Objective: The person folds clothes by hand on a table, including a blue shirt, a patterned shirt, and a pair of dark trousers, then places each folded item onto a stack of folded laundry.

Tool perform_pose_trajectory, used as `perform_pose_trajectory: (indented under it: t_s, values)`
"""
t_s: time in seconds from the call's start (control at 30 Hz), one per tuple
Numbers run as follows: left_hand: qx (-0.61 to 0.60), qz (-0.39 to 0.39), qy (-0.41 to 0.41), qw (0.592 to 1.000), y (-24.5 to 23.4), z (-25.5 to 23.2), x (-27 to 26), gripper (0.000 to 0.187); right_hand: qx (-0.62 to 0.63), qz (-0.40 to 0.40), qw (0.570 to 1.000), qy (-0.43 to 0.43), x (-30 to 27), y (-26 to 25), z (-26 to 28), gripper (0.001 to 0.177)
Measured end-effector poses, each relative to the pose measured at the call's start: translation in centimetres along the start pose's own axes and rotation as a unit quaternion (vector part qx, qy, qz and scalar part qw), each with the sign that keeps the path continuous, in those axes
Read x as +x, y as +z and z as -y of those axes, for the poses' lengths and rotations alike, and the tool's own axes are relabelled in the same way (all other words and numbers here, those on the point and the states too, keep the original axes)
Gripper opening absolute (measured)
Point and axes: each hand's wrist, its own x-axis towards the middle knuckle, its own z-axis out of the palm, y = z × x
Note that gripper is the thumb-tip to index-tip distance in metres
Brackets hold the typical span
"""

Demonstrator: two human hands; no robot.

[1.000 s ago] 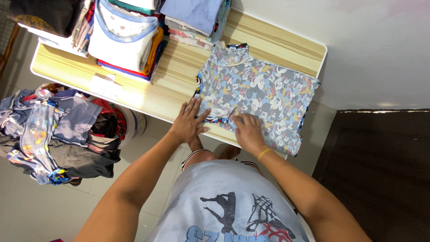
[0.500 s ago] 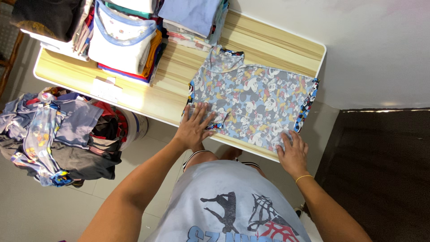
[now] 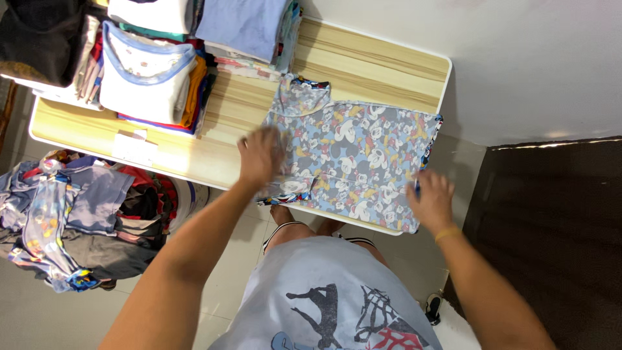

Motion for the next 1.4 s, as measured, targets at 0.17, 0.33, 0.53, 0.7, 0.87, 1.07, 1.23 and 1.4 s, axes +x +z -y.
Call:
perform_pose_trajectory:
  t_s: [0.17,0.33,0.53,0.7,0.87,1.07,1.23,1.4]
  values:
    - [-0.171,-0.011,-0.198,0.965,0.5,1.0,9.9,0.055,0.054,-0.064,0.996,-0.003,9.2,1.5,-4.1,0.047]
    - [-0.236,0.097,-0.308,0.917,0.5,2.2,14.2,0.040,-0.018,-0.081,0.996,-0.042,15.2,2.8,-6.1,0.066]
    - [-0.511,0.028,-0.236,0.826,2.2,4.1,12.9,0.014,-0.082,0.015,0.996,-0.016,14.2,-2.0,-4.0,0.025]
    - [-0.528,0.017,-0.133,0.838,0.1,4.6,7.7,0.007,-0.012,-0.069,0.988,-0.138,9.2,-4.7,-3.4,0.023]
    - [-0.232,-0.026,-0.050,0.971,-1.5,4.4,-0.8,0.027,-0.015,-0.028,0.990,-0.134,1.5,-3.6,-2.2,0.029]
    - [-0.197,0.059,-0.152,0.967,-2.6,1.9,-3.1,0.051,0.010,-0.017,0.996,-0.092,-1.9,-0.1,-1.3,0.037]
    - [-0.213,0.057,-0.223,0.950,-1.5,1.4,-1.8,0.039,0.000,-0.020,0.997,-0.075,-1.9,-0.2,-1.4,0.036]
    - [-0.264,0.014,-0.191,0.945,-0.5,3.3,-1.9,0.029,-0.013,-0.029,0.998,-0.056,-2.6,-1.3,-1.0,0.035]
